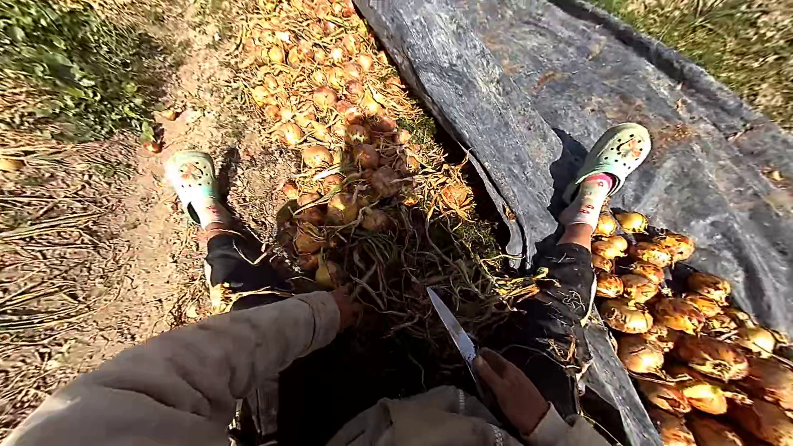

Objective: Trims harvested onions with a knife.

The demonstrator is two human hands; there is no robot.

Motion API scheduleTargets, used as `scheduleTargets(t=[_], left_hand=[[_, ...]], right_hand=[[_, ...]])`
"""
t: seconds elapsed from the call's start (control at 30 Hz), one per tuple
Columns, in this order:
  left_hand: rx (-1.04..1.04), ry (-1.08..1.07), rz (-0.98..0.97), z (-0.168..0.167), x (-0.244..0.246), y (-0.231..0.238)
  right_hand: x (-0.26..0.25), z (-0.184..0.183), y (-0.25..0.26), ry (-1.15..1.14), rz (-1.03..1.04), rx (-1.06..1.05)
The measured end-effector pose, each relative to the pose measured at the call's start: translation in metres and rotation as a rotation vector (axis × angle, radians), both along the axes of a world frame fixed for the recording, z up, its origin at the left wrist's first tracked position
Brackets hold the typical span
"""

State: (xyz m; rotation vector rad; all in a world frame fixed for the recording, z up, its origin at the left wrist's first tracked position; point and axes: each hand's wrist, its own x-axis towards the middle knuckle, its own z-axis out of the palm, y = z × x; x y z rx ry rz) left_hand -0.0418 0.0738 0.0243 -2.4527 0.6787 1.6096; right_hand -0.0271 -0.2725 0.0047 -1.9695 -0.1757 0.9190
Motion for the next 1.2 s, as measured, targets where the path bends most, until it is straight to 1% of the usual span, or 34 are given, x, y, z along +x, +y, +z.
scheduleTargets(t=[0.07,0.1,0.13,0.17,0.2,0.27,0.3,0.33,0.37,0.43,0.47,0.53,0.6,0.63,0.67,0.7,0.77,0.83,0.87,0.9,0.93,1.0,1.03,1.1,1.2], left_hand=[[0.147,-0.031,0.187,-0.003,0.004,0.019],[0.228,-0.059,0.291,-0.011,0.000,0.032],[0.285,-0.106,0.375,-0.023,-0.006,0.045],[0.301,-0.134,0.473,-0.026,-0.011,0.052],[0.306,-0.126,0.515,-0.016,-0.012,0.053],[0.292,-0.081,0.574,0.027,-0.005,0.042],[0.248,-0.101,0.623,0.044,-0.003,0.037],[0.174,-0.159,0.693,0.056,-0.005,0.032],[0.049,-0.240,0.797,0.064,-0.012,0.024],[-0.330,-0.383,1.024,0.074,-0.027,0.001],[-0.511,-0.406,1.098,0.076,-0.032,-0.010],[-0.833,-0.409,1.178,0.071,-0.041,-0.032],[-1.054,-0.400,1.197,0.058,-0.046,-0.049],[-1.143,-0.407,1.190,0.050,-0.048,-0.055],[-1.211,-0.436,1.161,0.042,-0.048,-0.059],[-1.235,-0.480,1.113,0.035,-0.049,-0.060],[-1.141,-0.606,0.969,0.030,-0.049,-0.060],[-1.043,-0.674,0.813,0.028,-0.049,-0.057],[-1.014,-0.645,0.757,0.029,-0.047,-0.055],[-0.995,-0.558,0.723,0.032,-0.044,-0.053],[-0.982,-0.462,0.720,0.035,-0.042,-0.052],[-0.915,-0.286,0.795,0.040,-0.037,-0.054],[-0.885,-0.244,0.829,0.041,-0.036,-0.057],[-0.886,-0.295,0.849,0.038,-0.037,-0.062],[-0.858,-0.488,0.815,0.037,-0.038,-0.076]], right_hand=[[-0.002,0.004,-0.002,-0.014,0.001,-0.014],[-0.002,0.007,-0.003,-0.019,0.002,-0.031],[-0.001,0.010,-0.003,-0.022,0.002,-0.047],[0.001,0.012,-0.004,-0.036,0.004,-0.063],[0.002,0.013,-0.004,-0.045,0.009,-0.072],[0.007,0.015,0.001,-0.045,0.038,-0.073],[0.010,0.016,0.006,-0.040,0.050,-0.067],[0.013,0.018,0.011,-0.035,0.061,-0.059],[0.016,0.021,0.016,-0.036,0.070,-0.049],[0.021,0.029,0.027,-0.071,0.095,-0.010],[0.023,0.035,0.035,-0.101,0.102,0.013],[0.023,0.051,0.049,-0.216,0.080,0.082],[0.019,0.058,0.059,-0.397,0.012,0.200],[0.019,0.060,0.061,-0.452,-0.011,0.264],[0.021,0.061,0.061,-0.466,-0.025,0.307],[0.023,0.061,0.061,-0.475,-0.025,0.334],[0.026,0.057,0.056,-0.446,-0.002,0.370],[0.023,0.053,0.050,-0.283,-0.020,0.401],[0.020,0.049,0.048,-0.178,-0.041,0.424],[0.018,0.045,0.045,-0.065,-0.057,0.452],[0.015,0.042,0.043,0.023,-0.068,0.479],[0.012,0.035,0.038,0.144,-0.097,0.509],[0.011,0.034,0.037,0.192,-0.118,0.503],[0.012,0.032,0.035,0.237,-0.193,0.498],[0.017,0.029,0.032,0.257,-0.308,0.507]])
